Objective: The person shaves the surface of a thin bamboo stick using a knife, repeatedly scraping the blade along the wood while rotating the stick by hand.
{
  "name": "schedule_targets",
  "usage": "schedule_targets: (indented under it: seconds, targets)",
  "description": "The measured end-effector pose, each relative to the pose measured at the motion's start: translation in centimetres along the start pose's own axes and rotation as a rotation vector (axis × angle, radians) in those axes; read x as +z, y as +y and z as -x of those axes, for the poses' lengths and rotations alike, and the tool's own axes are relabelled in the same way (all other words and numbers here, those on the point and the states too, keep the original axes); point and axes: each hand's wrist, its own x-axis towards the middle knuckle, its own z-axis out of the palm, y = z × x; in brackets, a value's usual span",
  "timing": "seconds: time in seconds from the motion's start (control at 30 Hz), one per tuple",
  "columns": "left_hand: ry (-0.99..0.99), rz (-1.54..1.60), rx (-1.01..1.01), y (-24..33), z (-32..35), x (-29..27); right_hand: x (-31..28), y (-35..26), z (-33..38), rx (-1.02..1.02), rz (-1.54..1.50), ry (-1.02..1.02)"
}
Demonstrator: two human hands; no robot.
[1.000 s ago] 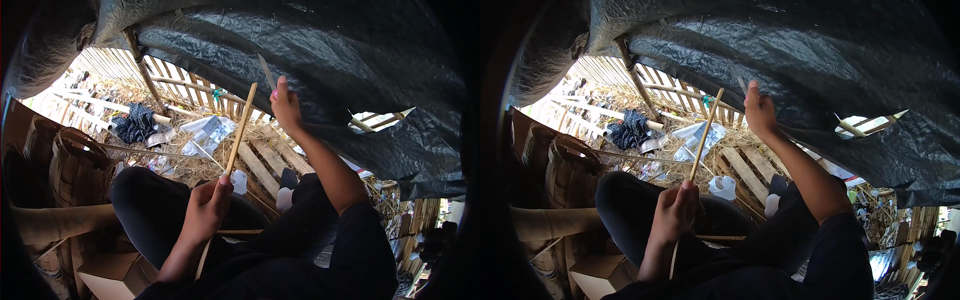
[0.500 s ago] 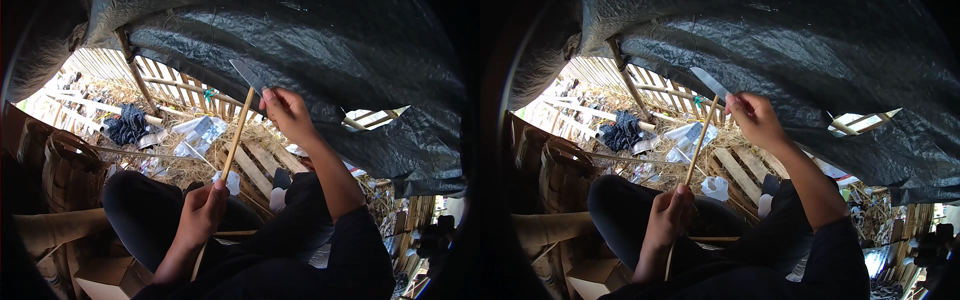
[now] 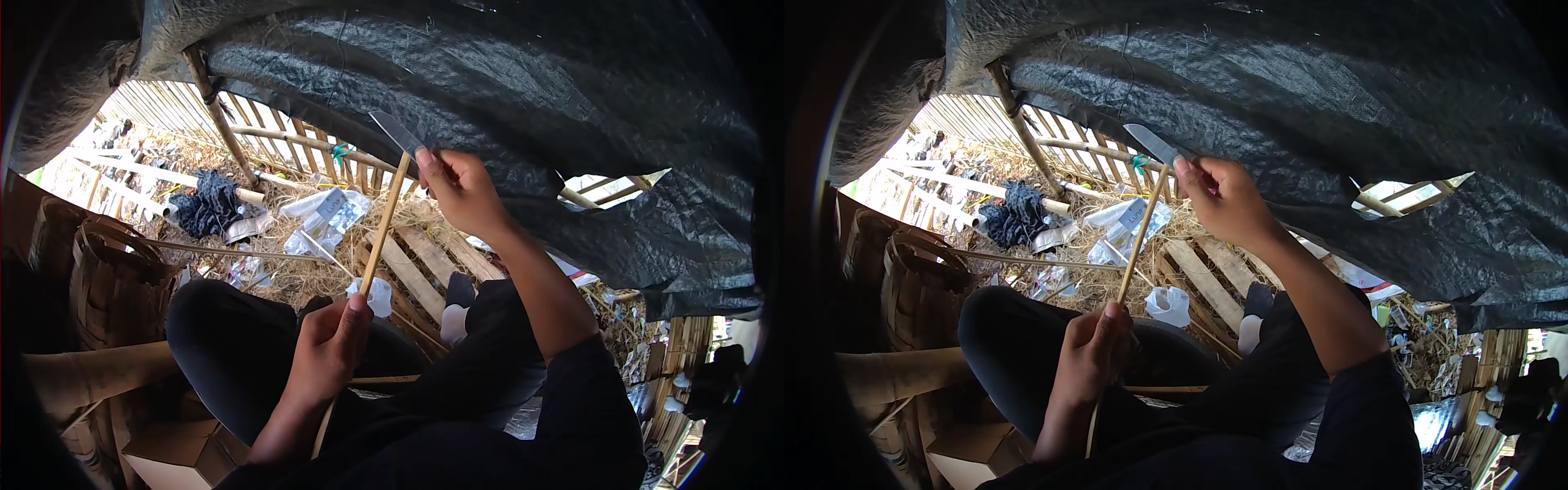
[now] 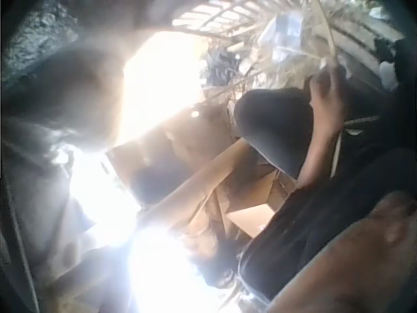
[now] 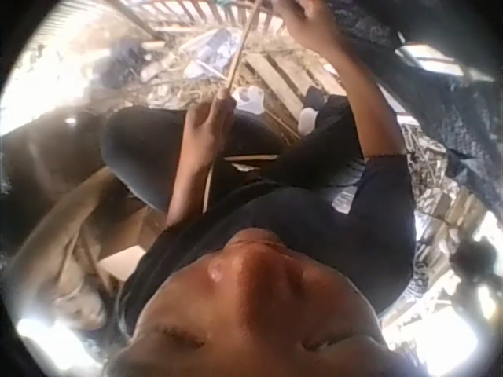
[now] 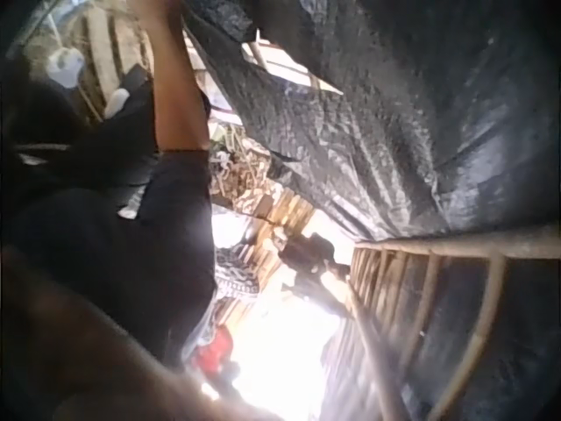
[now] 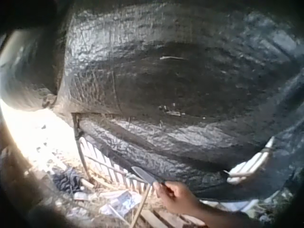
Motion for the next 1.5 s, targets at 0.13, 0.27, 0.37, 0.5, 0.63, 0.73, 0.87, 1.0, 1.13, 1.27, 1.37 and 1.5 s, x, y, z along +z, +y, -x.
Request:
schedule_targets:
  seconds: [0.13, 0.27, 0.37, 0.5, 0.63, 0.73, 0.87, 1.0, 1.13, 1.27, 1.37, 1.5]
  targets:
    - [-0.031, -0.018, 0.031, -0.3, 0.1, 0.2, 0.2, -1.0, 0.0, -0.033, 0.146, 0.074]
    - [-0.052, 0.008, 0.018, 0.0, 0.2, 0.2, 0.3, -1.1, -0.4, 0.002, 0.133, 0.028]
    - [-0.052, 0.023, 0.009, -0.1, 0.4, 0.2, 0.8, -0.8, -0.4, 0.042, 0.083, -0.021]
    - [-0.029, 0.090, -0.007, -0.3, 0.2, -0.2, 1.9, -1.8, 0.9, 0.053, 0.050, -0.076]
    - [0.012, 0.068, -0.008, 0.2, 0.1, -0.7, 2.7, -1.3, 1.4, 0.051, 0.030, -0.136]
    - [0.006, -0.026, 0.081, -0.7, 0.0, -0.6, 1.9, -1.1, 0.5, 0.019, 0.116, -0.144]
    - [0.006, -0.046, 0.123, -0.7, -0.3, -0.7, 2.1, -2.0, 0.9, 0.112, 0.157, -0.095]
    - [0.057, -0.042, -0.002, 1.1, 0.1, -0.9, 3.6, -2.1, 2.4, 0.085, 0.056, -0.231]
    - [0.049, -0.037, 0.011, 0.9, 0.4, -0.2, 1.9, -2.3, 0.1, 0.057, 0.112, -0.028]
    - [0.085, -0.072, 0.013, 0.7, 0.0, -0.7, 4.1, -2.2, 2.6, 0.039, 0.069, -0.150]
    - [0.110, -0.100, 0.062, 0.6, 0.1, -0.4, 2.1, -1.6, 0.2, 0.047, 0.128, -0.108]
    - [0.132, -0.201, 0.059, 0.6, -0.2, -0.3, 3.0, -2.4, 2.0, 0.033, 0.122, -0.126]
